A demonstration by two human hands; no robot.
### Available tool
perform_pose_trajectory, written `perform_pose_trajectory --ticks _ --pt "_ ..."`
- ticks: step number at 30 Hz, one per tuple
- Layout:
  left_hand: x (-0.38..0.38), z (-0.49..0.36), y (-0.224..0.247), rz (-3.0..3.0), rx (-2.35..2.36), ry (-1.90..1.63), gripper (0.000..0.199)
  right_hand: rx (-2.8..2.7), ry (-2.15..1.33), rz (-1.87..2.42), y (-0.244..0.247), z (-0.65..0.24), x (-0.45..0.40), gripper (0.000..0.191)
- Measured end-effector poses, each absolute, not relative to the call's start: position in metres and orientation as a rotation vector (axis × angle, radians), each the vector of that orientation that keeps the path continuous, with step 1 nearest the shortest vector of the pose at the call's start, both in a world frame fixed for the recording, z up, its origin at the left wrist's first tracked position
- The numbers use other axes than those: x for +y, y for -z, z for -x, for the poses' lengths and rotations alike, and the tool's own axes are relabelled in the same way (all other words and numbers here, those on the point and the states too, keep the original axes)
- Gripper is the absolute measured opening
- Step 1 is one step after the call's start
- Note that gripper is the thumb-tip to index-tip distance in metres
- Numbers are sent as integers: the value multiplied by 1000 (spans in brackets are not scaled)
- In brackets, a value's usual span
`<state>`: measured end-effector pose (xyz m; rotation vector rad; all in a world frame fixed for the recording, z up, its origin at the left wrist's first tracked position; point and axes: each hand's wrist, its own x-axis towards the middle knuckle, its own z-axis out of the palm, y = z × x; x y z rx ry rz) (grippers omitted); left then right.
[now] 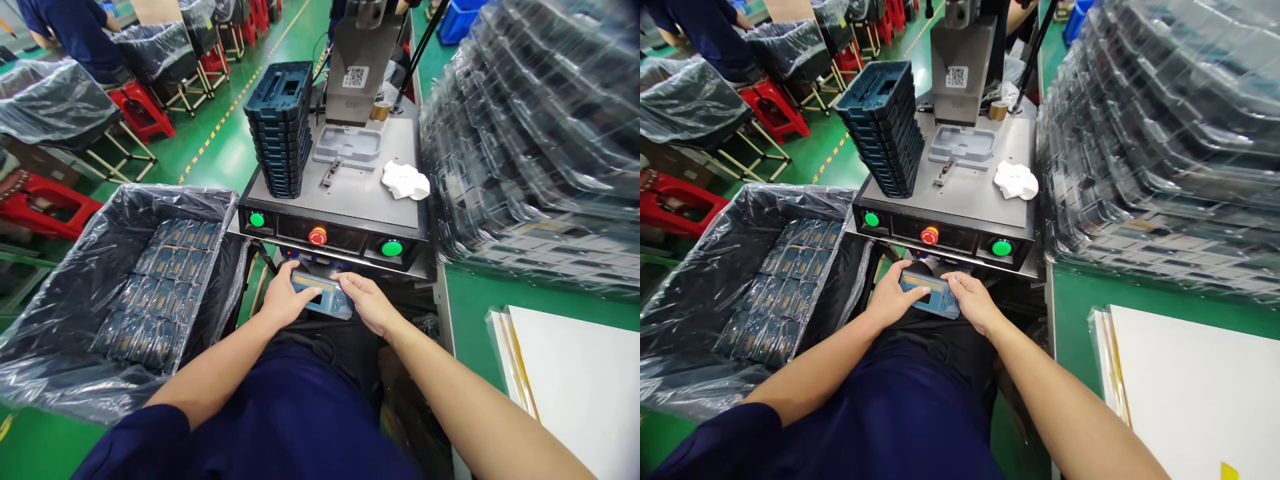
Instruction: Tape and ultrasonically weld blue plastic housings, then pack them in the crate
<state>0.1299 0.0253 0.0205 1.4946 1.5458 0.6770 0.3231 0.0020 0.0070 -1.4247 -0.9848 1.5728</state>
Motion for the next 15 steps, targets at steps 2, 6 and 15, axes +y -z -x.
perform_pose_trajectory --ticks 2,6,15 --pt "22 -129 -22 -1566 1538 -615 82 -1043 -1551 1453 -7 -323 1 50" --pt "20 -127 -23 -1553 1484 -603 80 -1094 -1533 1470 -8 -323 0 50" --pt "21 -127 -27 -1524 1497 -604 71 -1105 -1515 1478 -8 -324 1 48"
